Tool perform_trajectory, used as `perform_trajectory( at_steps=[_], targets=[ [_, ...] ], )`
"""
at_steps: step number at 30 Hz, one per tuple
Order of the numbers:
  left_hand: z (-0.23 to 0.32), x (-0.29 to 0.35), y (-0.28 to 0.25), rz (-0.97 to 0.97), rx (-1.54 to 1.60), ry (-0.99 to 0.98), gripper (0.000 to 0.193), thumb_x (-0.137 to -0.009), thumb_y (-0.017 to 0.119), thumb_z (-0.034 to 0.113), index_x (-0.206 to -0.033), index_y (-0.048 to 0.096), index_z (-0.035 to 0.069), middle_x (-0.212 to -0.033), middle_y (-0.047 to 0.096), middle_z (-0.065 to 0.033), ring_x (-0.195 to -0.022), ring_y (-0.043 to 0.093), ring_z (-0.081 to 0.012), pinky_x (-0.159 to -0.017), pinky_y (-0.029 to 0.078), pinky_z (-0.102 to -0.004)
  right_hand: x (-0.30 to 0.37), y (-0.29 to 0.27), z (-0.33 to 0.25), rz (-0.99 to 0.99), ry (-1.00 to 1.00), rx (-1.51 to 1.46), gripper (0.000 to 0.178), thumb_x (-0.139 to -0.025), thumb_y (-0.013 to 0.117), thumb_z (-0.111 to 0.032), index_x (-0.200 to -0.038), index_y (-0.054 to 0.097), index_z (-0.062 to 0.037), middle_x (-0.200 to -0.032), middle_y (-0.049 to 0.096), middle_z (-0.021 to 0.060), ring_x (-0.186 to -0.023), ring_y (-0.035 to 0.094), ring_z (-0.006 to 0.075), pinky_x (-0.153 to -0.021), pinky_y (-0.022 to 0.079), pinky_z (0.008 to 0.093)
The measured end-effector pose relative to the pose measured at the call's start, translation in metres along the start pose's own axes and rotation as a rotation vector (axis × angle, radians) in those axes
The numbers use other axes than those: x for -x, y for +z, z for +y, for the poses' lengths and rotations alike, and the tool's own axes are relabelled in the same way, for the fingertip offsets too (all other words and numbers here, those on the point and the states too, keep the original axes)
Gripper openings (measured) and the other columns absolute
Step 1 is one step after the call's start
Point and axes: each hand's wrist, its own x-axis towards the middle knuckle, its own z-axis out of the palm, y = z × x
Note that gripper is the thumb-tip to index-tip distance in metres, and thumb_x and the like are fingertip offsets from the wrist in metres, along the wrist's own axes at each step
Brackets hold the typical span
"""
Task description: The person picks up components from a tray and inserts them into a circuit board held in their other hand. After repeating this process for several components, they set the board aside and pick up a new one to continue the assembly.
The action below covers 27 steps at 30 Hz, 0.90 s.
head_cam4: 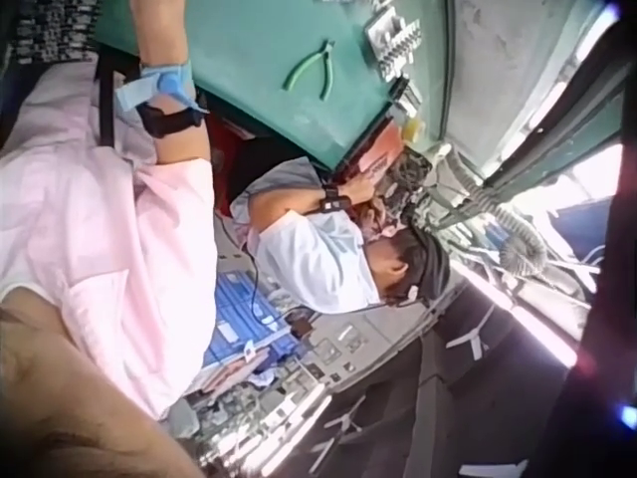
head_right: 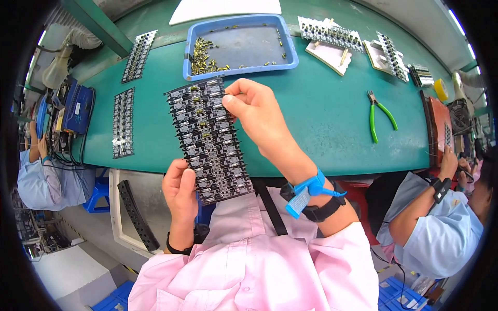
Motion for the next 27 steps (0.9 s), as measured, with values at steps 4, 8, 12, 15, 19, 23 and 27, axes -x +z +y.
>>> perform_trajectory(
  at_steps=[4, 8, 12, 15, 19, 23, 27],
  targets=[
    [0.013, -0.014, -0.005, 0.017, 0.053, -0.084, 0.007, -0.077, 0.047, 0.006, -0.08, 0.044, 0.002, -0.06, 0.046, 0.0005, -0.049, 0.041, -0.0029, -0.04, 0.036, -0.017, -0.026, 0.003, -0.002, -0.08, 0.031, 0.067, 0.009, -0.075, 0.047, -0.009, -0.078, 0.05, -0.0009, -0.07, 0.053, 0.0017, -0.063, 0.047, 0.0065, -0.059, 0.037, 0.02],
    [0.009, -0.016, -0.004, 0.119, 0.079, -0.072, 0.006, -0.077, 0.047, 0.007, -0.076, 0.043, 0.003, -0.054, 0.043, 0.002, -0.041, 0.038, -0.0028, -0.033, 0.031, -0.0158, -0.076, -0.016, -0.013, -0.15, -0.008, 0.594, 0.015, -0.072, 0.051, -0.013, -0.079, 0.052, 0.0008, -0.065, 0.056, 0.0072, -0.055, 0.049, 0.0094, -0.052, 0.04, 0.0235],
    [0.01, -0.024, -0.001, 0.128, 0.086, -0.093, 0.007, -0.078, 0.047, 0.008, -0.077, 0.042, 0.003, -0.054, 0.043, 0.0019, -0.04, 0.037, -0.0027, -0.033, 0.031, -0.0165, -0.138, -0.033, -0.01, -0.109, -0.304, 1.215, 0.019, -0.066, 0.055, -0.018, -0.077, 0.054, -0.0024, -0.066, 0.057, 0.011, -0.058, 0.054, 0.0204, -0.054, 0.043, 0.0317],
    [0.009, -0.027, -0.005, 0.145, 0.09, -0.083, 0.008, -0.078, 0.047, 0.009, -0.078, 0.042, 0.003, -0.053, 0.043, 0.0021, -0.039, 0.037, -0.0025, -0.033, 0.031, -0.0167, -0.149, -0.01, 0.01, -0.054, -0.302, 1.379, 0.017, -0.063, 0.055, -0.019, -0.071, 0.055, -0.0037, -0.068, 0.057, 0.0126, -0.062, 0.055, 0.0285, -0.057, 0.043, 0.0371],
    [0.009, -0.027, -0.004, 0.153, 0.099, -0.103, 0.008, -0.078, 0.047, 0.009, -0.077, 0.042, 0.003, -0.053, 0.042, 0.0023, -0.039, 0.037, -0.0026, -0.033, 0.031, -0.0166, -0.159, 0.004, 0.014, -0.141, -0.277, 1.389, 0.015, -0.062, 0.055, -0.016, -0.068, 0.053, -0.003, -0.068, 0.056, 0.0126, -0.063, 0.053, 0.0314, -0.058, 0.043, 0.0391],
    [0.01, -0.022, 0.002, 0.153, 0.073, -0.096, 0.008, -0.079, 0.047, 0.009, -0.078, 0.042, 0.003, -0.052, 0.042, 0.0025, -0.039, 0.036, -0.0025, -0.033, 0.031, -0.0165, -0.172, -0.014, 0.03, -0.122, -0.488, 1.356, 0.011, -0.062, 0.053, -0.014, -0.065, 0.052, -0.0032, -0.063, 0.055, 0.011, -0.054, 0.054, 0.0239, -0.051, 0.043, 0.0331],
    [0.014, -0.022, -0.006, 0.137, 0.063, -0.114, 0.008, -0.078, 0.047, 0.009, -0.077, 0.042, 0.003, -0.052, 0.042, 0.0026, -0.04, 0.037, -0.0023, -0.033, 0.031, -0.0162, -0.133, -0.008, -0.015, -0.099, -0.079, 0.8, 0.009, -0.064, 0.052, -0.012, -0.066, 0.05, -0.0035, -0.059, 0.053, 0.0083, -0.043, 0.048, 0.0128, -0.041, 0.038, 0.0241]
  ],
)
